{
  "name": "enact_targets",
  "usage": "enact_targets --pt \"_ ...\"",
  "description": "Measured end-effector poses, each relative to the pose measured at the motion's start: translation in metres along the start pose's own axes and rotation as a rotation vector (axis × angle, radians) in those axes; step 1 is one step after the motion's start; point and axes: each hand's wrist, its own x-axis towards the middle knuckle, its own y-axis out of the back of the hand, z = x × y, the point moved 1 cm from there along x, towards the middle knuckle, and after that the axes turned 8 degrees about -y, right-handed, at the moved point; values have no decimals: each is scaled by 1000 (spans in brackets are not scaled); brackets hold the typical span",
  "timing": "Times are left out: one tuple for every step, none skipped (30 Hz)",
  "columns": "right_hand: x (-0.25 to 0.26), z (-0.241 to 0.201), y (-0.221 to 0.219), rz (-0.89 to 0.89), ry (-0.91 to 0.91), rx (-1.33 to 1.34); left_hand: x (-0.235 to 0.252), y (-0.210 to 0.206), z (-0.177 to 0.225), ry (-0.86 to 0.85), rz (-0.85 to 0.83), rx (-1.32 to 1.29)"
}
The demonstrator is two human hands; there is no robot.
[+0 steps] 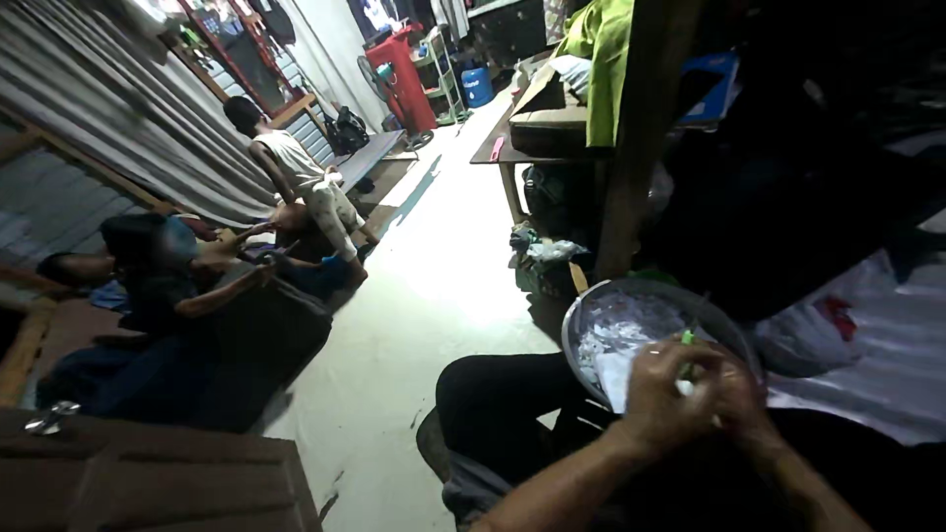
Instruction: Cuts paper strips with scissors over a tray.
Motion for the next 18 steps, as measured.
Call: enact_targets --pt "6 1 1 -37 48 33 -3 5 -17 91 27 45" --pt "11 0 0 -63 66 57 -6 10 -28 180 18 67" --pt "16 -3 -2 -90 74 56 -8 14 -36 245 -8 80" --pt "19 -9 -5 -117 83 31 -10 16 -42 277 -28 77" --pt "21 -16 -8 -140 103 1 -11 16 -46 286 -31 68" --pt "23 -23 -11 -156 124 -27 -11 17 -49 288 -21 65" --pt "25 -26 -13 -165 136 -49 -11 17 -51 287 0 70" --pt "27 -27 -14 -171 140 -63 -11 18 -52 294 20 79" --pt "29 -25 -15 -175 138 -69 -11 19 -54 314 32 86" --pt "30 -21 -15 -175 131 -66 -12 21 -55 337 45 90" --pt "31 -17 -14 -174 118 -59 -13 23 -57 351 60 94" --pt "31 -13 -14 -178 105 -48 -14 24 -60 370 62 93" --pt "30 -9 -13 -180 94 -31 -16 26 -62 394 48 85" --pt "29 -5 -12 -179 88 -18 -16 28 -63 422 21 77" --pt "27 -1 -10 -172 82 3 -17 30 -64 445 -19 78" --pt "26 4 -9 -160 73 22 -17 32 -65 465 -69 88" --pt "24 8 -7 -146 63 36 -17 33 -65 474 -118 103" --pt "22 11 -5 -130 55 47 -18 34 -67 475 -160 119"
